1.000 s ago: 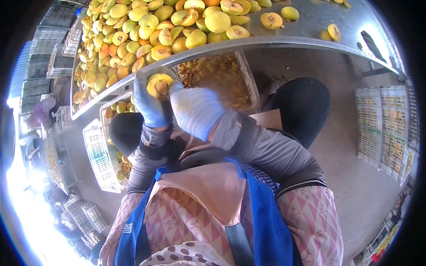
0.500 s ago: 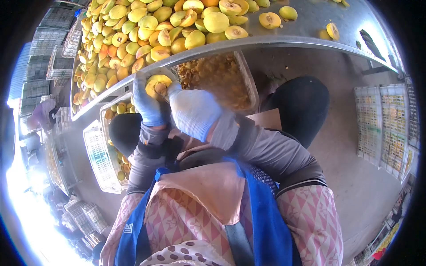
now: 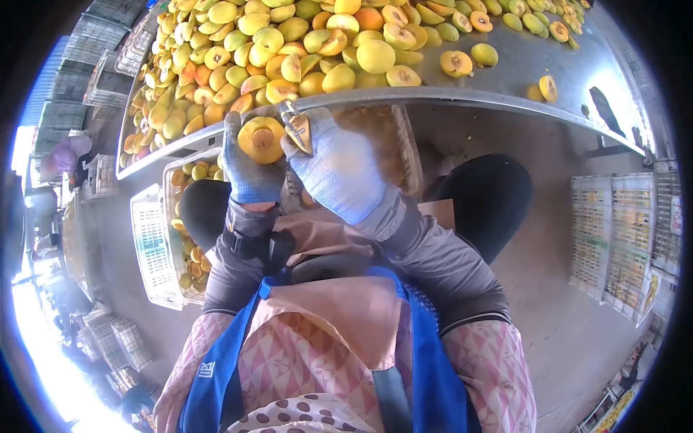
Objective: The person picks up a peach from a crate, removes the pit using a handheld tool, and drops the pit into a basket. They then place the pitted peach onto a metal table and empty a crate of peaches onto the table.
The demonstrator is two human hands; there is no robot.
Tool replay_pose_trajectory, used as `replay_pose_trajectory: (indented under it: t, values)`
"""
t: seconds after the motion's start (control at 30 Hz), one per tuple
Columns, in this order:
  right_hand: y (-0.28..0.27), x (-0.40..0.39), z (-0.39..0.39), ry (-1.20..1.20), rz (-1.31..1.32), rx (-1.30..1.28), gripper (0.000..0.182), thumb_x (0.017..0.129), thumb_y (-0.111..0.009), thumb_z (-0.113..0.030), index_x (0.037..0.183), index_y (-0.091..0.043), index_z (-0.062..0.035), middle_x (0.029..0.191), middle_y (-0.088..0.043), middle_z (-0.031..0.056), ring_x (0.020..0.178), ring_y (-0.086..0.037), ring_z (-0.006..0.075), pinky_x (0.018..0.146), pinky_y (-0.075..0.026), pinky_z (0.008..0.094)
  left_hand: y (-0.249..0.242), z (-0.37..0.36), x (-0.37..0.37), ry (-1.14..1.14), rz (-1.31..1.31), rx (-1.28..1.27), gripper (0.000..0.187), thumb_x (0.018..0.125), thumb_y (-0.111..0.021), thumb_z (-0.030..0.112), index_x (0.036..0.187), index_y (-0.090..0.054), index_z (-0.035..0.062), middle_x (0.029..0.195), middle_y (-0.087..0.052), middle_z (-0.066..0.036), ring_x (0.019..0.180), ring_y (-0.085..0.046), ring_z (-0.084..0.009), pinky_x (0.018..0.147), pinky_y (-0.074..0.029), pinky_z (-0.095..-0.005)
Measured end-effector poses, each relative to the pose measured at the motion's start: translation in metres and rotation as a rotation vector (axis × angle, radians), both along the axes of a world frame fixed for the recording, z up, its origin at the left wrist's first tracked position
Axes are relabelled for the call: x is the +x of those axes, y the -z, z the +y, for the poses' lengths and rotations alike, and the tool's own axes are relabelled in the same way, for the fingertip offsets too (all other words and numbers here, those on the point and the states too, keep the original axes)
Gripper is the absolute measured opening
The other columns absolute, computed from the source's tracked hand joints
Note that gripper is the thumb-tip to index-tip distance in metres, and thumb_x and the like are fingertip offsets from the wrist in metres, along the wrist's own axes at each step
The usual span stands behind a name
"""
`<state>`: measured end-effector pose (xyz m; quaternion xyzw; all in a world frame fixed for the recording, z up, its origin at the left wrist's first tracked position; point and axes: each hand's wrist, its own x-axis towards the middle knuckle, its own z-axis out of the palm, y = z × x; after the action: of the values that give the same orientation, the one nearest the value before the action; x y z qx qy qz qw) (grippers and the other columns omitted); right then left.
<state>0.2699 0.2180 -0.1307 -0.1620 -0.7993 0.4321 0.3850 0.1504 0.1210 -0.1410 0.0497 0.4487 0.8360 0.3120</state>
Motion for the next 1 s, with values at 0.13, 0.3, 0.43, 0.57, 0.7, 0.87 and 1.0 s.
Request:
replay_pose_trajectory:
  t: [0.13, 0.3, 0.43, 0.57, 0.7, 0.87, 1.0]
  values:
    - [-0.01, 0.006, -0.007, -0.107, 0.038, -0.011, 0.029, 0.085, -0.073, -0.022, 0.103, -0.061, -0.0022, 0.074, -0.067, 0.015, 0.065, -0.068, 0.0319, 0.057, -0.054, 0.038, -0.015, 0.005, 0.01, 0.013, -0.224, 0.173, 0.045, 0.099, -0.047, 0.047, 0.108, -0.061, 0.0059, 0.101, -0.067, -0.01, 0.094, -0.065, -0.0235, 0.082, -0.054, -0.0369]
    - [-0.017, 0.023, -0.019, -0.392, -0.098, 0.046, 0.035, 0.087, -0.073, -0.02, 0.113, -0.057, -0.0047, 0.087, -0.069, 0.0139, 0.079, -0.07, 0.0319, 0.067, -0.055, 0.0356, -0.025, -0.006, 0.005, 0.099, 0.084, 0.161, 0.057, 0.101, -0.039, 0.052, 0.112, -0.059, -0.0003, 0.101, -0.067, -0.014, 0.09, -0.065, -0.0234, 0.081, -0.054, -0.0344]
    - [-0.015, 0.012, -0.022, -0.144, -0.127, 0.124, 0.032, 0.091, -0.066, -0.029, 0.103, -0.056, -0.0012, 0.065, -0.064, 0.0142, 0.056, -0.065, 0.0314, 0.051, -0.051, 0.0397, -0.044, -0.007, 0.015, 0.119, 0.194, 0.117, 0.058, 0.102, -0.036, 0.051, 0.116, -0.057, -0.0008, 0.104, -0.066, -0.015, 0.094, -0.063, -0.0228, 0.086, -0.052, -0.0344]
    - [-0.016, 0.008, -0.02, -0.061, -0.157, 0.214, 0.032, 0.093, -0.063, -0.03, 0.099, -0.056, 0.0002, 0.059, -0.062, 0.0147, 0.051, -0.063, 0.0325, 0.048, -0.05, 0.0404, -0.044, -0.009, 0.023, 0.122, 0.445, -0.036, 0.054, 0.103, -0.036, 0.048, 0.118, -0.056, -0.0003, 0.108, -0.064, -0.014, 0.1, -0.061, -0.0203, 0.092, -0.049, -0.0329]
    - [-0.021, 0.011, -0.022, -0.119, -0.258, 0.128, 0.029, 0.091, -0.067, -0.025, 0.102, -0.054, -0.0011, 0.067, -0.062, 0.0183, 0.059, -0.063, 0.0374, 0.052, -0.05, 0.0437, -0.043, -0.011, 0.025, 0.086, 0.64, -0.113, 0.034, 0.1, -0.05, 0.027, 0.117, -0.055, -0.0014, 0.104, -0.065, -0.013, 0.096, -0.062, -0.0202, 0.089, -0.049, -0.0321]
    - [-0.024, 0.011, -0.016, -0.443, -0.137, -0.359, 0.031, 0.093, -0.064, -0.026, 0.106, -0.055, 0.0007, 0.08, -0.065, 0.0198, 0.07, -0.066, 0.0338, 0.06, -0.05, 0.0388, -0.027, -0.014, 0.012, 0.031, 0.956, -0.293, 0.027, 0.096, -0.053, 0.02, 0.111, -0.058, -0.0021, 0.096, -0.067, -0.012, 0.087, -0.064, -0.0206, 0.082, -0.051, -0.0337]
    - [-0.042, 0.018, -0.008, -0.579, -0.209, -0.627, 0.032, 0.094, -0.064, -0.024, 0.109, -0.054, 0.0025, 0.088, -0.065, 0.0196, 0.08, -0.066, 0.0338, 0.068, -0.05, 0.038, -0.031, -0.011, 0.018, -0.084, 1.157, -0.407, 0.026, 0.097, -0.051, 0.021, 0.106, -0.061, -0.0019, 0.09, -0.067, -0.012, 0.084, -0.066, -0.0225, 0.079, -0.052, -0.0348]
